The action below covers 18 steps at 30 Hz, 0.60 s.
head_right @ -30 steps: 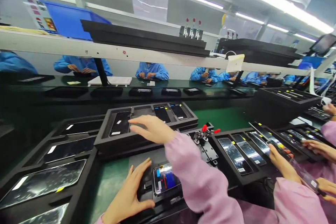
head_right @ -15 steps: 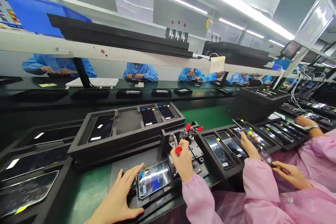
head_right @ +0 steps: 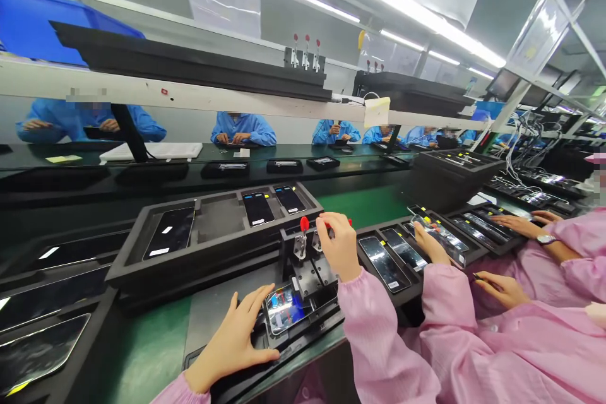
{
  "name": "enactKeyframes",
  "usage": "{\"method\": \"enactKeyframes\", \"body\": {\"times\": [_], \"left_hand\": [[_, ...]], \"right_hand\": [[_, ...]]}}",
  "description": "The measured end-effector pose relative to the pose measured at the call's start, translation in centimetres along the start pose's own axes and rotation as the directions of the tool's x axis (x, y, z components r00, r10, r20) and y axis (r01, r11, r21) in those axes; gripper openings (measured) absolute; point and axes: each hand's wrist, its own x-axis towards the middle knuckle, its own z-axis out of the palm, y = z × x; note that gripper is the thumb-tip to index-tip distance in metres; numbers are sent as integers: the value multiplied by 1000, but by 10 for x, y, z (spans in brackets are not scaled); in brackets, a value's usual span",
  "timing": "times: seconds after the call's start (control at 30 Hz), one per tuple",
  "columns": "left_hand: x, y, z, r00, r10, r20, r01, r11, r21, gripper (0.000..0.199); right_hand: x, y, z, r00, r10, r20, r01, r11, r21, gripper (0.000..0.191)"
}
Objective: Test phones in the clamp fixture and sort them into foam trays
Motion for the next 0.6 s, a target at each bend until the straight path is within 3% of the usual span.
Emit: {"method": "enactKeyframes", "body": {"times": [0.1,0.17,0.27,0.33,0.4,0.47,0.6], "left_hand": [[3,-2,3,1000,4,-12,-4,1000,-1,100],[1,-5,3,1000,11,-10,-11,1000,-8,93],[-1,-8,2,1000,24,-3,-24,1000,-7,84],[-2,-8,2,1000,28,4,-28,1000,12,82],[-2,-7,1,999,31,13,-31,999,36,81],[-3,-6,1,999,29,21,-30,999,39,84],[-11,-6,-3,999,-2,-35,3,999,36,94]], "right_hand": [[-33,6,-9,993,-15,-113,12,1000,-28,12],[-62,16,-10,992,-74,-99,69,996,-50,21],[-99,34,2,985,-135,108,145,985,-93,41],[-113,40,9,962,-95,254,126,987,-105,53],[-119,41,6,951,-24,307,55,994,-93,56],[-119,39,-11,923,71,377,-51,997,-62,50],[-98,53,-71,816,215,537,-204,976,-82,26]]}}
